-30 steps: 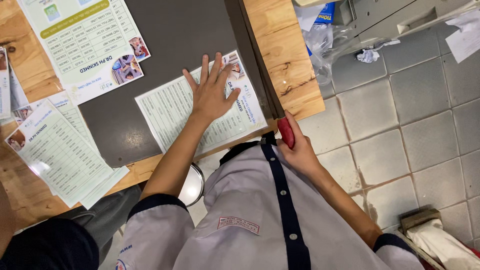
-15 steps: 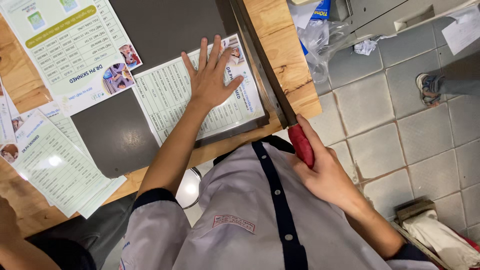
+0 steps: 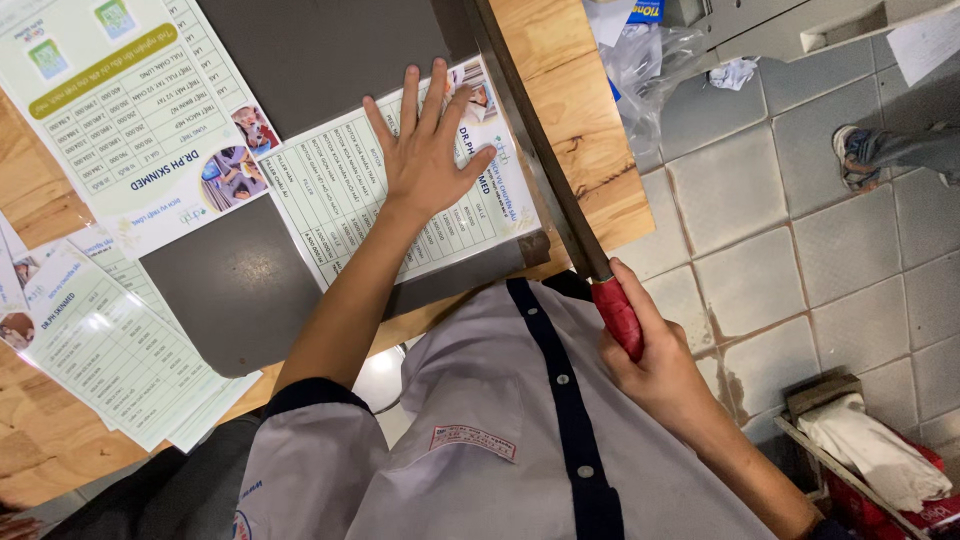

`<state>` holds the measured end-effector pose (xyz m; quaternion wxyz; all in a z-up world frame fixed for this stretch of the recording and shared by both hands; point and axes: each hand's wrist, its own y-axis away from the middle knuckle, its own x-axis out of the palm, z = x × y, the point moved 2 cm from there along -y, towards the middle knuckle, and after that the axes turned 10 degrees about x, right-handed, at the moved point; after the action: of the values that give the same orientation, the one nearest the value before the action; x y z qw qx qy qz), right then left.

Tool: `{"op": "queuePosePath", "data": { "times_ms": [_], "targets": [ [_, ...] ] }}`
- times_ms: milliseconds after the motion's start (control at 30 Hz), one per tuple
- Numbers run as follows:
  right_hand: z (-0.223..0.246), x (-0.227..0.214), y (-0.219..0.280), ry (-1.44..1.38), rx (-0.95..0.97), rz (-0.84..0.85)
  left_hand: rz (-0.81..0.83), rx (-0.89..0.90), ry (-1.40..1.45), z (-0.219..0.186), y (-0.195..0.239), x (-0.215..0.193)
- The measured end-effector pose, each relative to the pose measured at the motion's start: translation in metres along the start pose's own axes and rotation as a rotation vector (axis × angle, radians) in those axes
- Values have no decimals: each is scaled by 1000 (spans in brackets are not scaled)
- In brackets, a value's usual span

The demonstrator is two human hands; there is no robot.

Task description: The person uses a long knife to cut printed papers on a wooden board. They hold each sheet with their left hand and draw the knife along the edge to trim it, then move the cut sheet aside and repeat the process with the next sheet.

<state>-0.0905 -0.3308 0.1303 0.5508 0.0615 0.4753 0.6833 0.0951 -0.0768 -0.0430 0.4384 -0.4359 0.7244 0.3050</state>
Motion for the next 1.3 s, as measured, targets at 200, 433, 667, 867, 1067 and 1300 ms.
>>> {"op": "queuePosePath", "data": {
  "times_ms": [200, 433, 667, 867, 1067, 1300],
  "targets": [
    [-1, 3, -5, 8, -45, -30, -35, 16, -6, 1, -1, -2],
    [2, 1, -2, 2, -14, 10, -15, 1, -5, 0, -3, 3],
    [1, 2, -2, -10, -57, -12, -15, -3, 2, 1, -2, 3],
    [0, 4, -4, -10, -79, -28, -11, 2, 0, 0, -3, -4],
    [-3, 4, -3, -23, -108, -62, 129, -12, 75, -6, -2, -18],
    [-1, 3, -3, -40, -154, -71, 122, -3, 93, -10, -5, -24]
  ]
}}
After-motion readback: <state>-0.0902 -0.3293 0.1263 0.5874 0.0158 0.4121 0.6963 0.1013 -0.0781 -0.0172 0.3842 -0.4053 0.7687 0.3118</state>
